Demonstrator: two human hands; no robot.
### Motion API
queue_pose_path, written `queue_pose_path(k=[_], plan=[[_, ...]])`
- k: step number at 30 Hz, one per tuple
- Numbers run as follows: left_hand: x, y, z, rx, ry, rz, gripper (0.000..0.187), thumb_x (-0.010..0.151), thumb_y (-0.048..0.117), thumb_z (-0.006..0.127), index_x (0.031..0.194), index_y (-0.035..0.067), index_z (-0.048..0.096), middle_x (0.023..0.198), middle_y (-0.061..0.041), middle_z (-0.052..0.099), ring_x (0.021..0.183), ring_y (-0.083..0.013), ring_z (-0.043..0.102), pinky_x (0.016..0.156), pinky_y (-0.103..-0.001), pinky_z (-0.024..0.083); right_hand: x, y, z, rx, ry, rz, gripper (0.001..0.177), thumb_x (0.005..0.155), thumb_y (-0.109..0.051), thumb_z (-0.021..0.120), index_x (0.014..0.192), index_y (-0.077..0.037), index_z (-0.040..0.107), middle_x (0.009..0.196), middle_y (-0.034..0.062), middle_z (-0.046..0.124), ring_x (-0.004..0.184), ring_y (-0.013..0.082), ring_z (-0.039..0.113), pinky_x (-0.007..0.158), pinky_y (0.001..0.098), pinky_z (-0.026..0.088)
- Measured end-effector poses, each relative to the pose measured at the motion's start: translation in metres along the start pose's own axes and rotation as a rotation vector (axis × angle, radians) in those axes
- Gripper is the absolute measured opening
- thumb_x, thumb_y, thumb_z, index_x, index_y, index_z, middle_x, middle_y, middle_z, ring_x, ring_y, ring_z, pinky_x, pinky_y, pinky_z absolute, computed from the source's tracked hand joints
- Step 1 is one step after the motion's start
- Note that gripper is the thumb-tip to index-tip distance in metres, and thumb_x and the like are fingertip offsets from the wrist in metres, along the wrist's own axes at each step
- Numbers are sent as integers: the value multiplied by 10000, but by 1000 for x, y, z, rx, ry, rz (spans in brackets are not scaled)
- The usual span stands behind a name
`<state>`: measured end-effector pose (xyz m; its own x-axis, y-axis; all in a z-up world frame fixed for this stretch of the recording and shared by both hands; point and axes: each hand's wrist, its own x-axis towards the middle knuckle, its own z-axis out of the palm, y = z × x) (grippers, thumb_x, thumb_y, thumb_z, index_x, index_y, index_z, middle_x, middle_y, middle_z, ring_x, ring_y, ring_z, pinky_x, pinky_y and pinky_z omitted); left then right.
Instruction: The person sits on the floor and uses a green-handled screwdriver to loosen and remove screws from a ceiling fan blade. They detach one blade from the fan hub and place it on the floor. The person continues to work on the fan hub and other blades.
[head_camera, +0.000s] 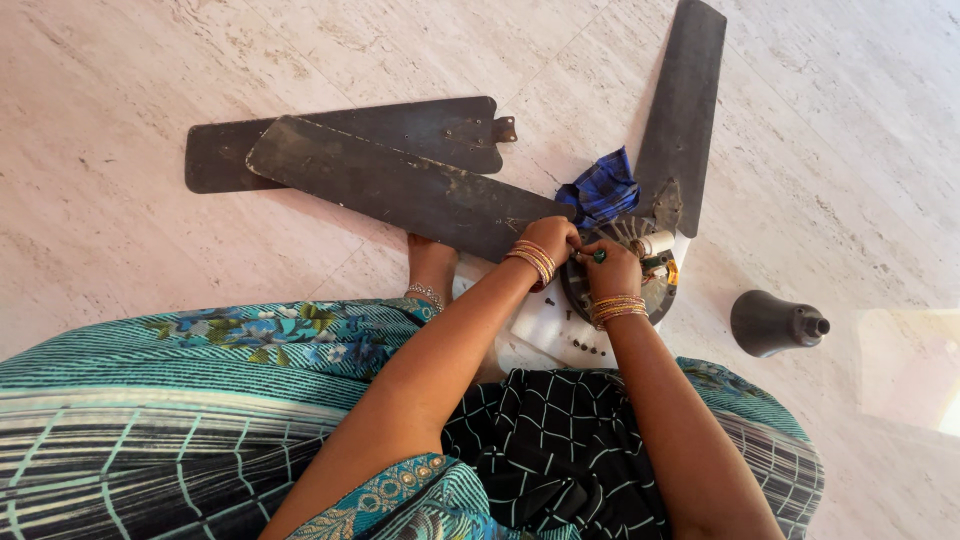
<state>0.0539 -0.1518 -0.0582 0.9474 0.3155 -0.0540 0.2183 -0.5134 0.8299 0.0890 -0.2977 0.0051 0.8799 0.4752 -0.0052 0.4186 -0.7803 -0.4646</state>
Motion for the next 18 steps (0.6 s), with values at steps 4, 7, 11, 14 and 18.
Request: queue_pose_path(k=[4, 7, 11, 14, 18], plan=[[3, -4, 5, -22, 3, 2, 102, 824, 100, 742, 855, 166, 814, 1057, -70, 730, 1018, -289, 702, 935, -402, 547, -2, 1, 2, -42, 17, 19, 156, 842, -230, 814, 939, -111, 787, 917, 141, 752, 796, 324, 717, 732, 439, 556], [5, -7, 8, -46, -8, 3, 122, 813, 88, 739, 842, 171, 824, 1047, -68, 733, 1014, -289, 700, 946, -405, 532, -5, 1, 1, -90, 31, -16, 148, 848, -238, 809, 934, -119, 792, 938, 141, 752, 821, 341, 712, 736, 453, 552], [14, -11, 14, -27, -21, 61, 116, 807, 93, 754, 840, 171, 832, 1044, -71, 741, 1015, -281, 707, 966, -404, 523, -8, 4, 0, -97, 50, -53, 157, 862, -250, 803, 952, -122, 786, 937, 146, 752, 832, 345, 713, 741, 450, 556], [15, -15, 15, -60, -60, 25, 122, 788, 86, 770, 867, 167, 818, 1047, -57, 744, 1007, -264, 716, 953, -385, 543, -11, 1, 3, -84, 96, -101, 148, 869, -235, 797, 948, -112, 774, 953, 142, 752, 834, 344, 712, 729, 442, 559], [15, -16, 13, -93, -57, -5, 129, 777, 104, 806, 889, 167, 817, 1052, -56, 741, 1001, -256, 720, 946, -374, 558, -11, -5, 2, -49, 94, -68, 112, 874, -201, 774, 954, -121, 774, 952, 122, 758, 820, 336, 715, 713, 436, 558]])
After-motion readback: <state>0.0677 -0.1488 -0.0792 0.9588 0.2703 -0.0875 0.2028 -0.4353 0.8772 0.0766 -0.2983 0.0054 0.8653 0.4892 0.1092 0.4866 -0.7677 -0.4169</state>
